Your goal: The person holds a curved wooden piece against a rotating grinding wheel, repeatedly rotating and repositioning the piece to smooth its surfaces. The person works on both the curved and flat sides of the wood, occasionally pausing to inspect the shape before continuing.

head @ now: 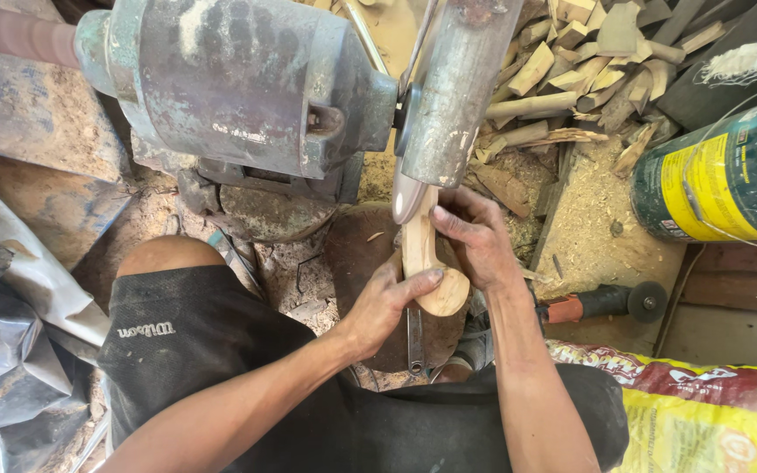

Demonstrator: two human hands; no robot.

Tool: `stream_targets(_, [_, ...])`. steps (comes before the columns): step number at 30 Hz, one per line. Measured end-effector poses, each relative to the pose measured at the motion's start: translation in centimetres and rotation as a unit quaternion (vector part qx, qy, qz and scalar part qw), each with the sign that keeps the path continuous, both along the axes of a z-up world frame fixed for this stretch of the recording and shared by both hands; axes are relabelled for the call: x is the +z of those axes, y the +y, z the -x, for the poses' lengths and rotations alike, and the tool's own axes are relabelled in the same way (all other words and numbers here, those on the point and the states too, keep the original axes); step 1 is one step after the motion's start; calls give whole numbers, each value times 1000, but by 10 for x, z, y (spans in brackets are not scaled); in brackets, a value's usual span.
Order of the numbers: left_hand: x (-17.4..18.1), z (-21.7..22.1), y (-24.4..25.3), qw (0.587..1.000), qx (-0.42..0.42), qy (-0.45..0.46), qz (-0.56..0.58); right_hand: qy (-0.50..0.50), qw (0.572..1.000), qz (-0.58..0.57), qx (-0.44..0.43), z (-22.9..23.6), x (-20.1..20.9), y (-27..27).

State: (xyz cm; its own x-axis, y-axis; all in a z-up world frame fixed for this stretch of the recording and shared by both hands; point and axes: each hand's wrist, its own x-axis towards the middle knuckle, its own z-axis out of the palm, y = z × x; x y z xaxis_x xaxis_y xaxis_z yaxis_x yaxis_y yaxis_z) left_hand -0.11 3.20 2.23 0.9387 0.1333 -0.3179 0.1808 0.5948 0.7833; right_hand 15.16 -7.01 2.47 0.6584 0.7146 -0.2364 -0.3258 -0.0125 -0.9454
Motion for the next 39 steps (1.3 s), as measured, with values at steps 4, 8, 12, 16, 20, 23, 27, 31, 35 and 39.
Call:
stream_targets(4, [4, 8, -5, 1000, 0, -4, 23, 20, 999, -31, 8, 6, -3, -5])
stream_targets(8, [3, 8, -6, 1000, 7, 3, 26, 36, 999, -37, -1, 7, -6, -6])
stream_targets(12, [1, 5, -5, 999, 19, -3, 34, 45, 998, -46, -17, 7, -2, 0])
stream_targets(16, [-2, 2, -5, 999, 22, 10, 32, 44, 998, -24, -28, 6, 2, 6])
stream_targets(20, [-3, 1, -6, 997, 15, 16, 75, 34, 998, -29, -37, 0, 2, 11])
stream_targets(23, [-5, -4, -9, 992, 18, 7, 128, 44, 997, -47, -47, -6, -4, 14])
stream_targets(27, [-8, -14, -7, 989, 29, 4, 144, 64, 994, -75, -50, -16, -11, 19])
stream_targets(31, [-10, -21, -5, 986, 42, -14, 160, 63, 993, -75, -59, -23, -17, 22])
stream_targets(35, [-12, -21, -5, 985, 46, -15, 164, 59, 994, -65, -61, -22, -16, 23])
stream_targets(39, [-11, -15, -10, 985, 41, -20, 168, 68, 993, -65, -65, -13, -9, 21])
